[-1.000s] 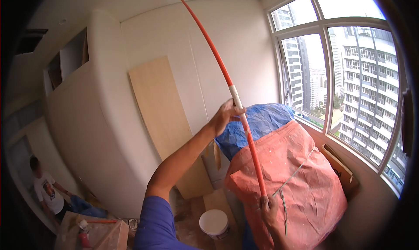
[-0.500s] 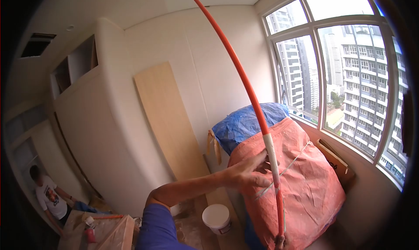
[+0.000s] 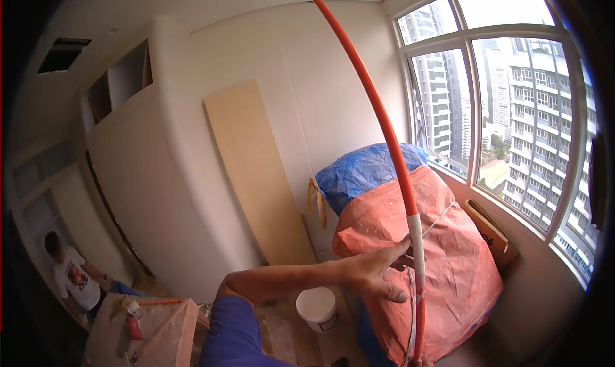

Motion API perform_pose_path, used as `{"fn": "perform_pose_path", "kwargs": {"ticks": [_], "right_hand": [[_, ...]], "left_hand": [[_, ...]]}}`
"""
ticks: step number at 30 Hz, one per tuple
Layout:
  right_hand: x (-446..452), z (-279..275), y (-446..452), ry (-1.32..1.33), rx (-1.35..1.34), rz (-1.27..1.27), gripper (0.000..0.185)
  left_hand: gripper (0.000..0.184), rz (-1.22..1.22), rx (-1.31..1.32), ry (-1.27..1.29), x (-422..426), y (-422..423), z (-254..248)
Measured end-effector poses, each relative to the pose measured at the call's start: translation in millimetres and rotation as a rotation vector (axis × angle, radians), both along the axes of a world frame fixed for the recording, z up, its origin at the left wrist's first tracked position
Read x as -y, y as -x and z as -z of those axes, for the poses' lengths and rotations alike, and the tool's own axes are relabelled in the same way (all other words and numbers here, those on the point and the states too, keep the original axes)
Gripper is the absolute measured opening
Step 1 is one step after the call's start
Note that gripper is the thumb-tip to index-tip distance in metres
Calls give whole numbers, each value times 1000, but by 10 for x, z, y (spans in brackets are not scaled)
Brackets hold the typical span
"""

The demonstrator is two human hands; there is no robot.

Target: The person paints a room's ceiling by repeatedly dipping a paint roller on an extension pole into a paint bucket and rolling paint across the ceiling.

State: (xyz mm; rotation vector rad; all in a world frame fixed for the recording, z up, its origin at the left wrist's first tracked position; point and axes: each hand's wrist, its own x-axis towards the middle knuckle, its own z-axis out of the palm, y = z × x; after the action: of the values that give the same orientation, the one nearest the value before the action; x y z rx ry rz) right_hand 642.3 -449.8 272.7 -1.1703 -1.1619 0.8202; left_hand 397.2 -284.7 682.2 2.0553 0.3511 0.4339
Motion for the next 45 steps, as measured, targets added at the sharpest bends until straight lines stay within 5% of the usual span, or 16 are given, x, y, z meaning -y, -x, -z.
{"fn": "perform_pose_path", "kwargs": {"ticks": [3,6,10,13,22,36,45], "right_hand": [[-186,356,-68,30,-19,-31,35],[-394,147,95,61,-20,-85,34],[-1007,120,292,54,-89,-61,35],[-1358,-784,633,-208,68,55,41],[-2735,-1680,1226,-223,32,-10,34],[-4542,-2463,1892,-268,27,-47,37],[-4696,-2772,2148,-224,21,-86,38]], "left_hand": [[112,-30,-14,-3,-106,14,-70],[106,-106,35,-56,-285,113,-108],[71,-180,182,-58,-826,256,-142],[68,-189,201,-13,-1303,401,-319],[37,-418,416,82,-2665,883,-897],[49,-770,641,116,-4352,1380,-1596],[55,-855,639,101,-4644,1592,-1679]]}}
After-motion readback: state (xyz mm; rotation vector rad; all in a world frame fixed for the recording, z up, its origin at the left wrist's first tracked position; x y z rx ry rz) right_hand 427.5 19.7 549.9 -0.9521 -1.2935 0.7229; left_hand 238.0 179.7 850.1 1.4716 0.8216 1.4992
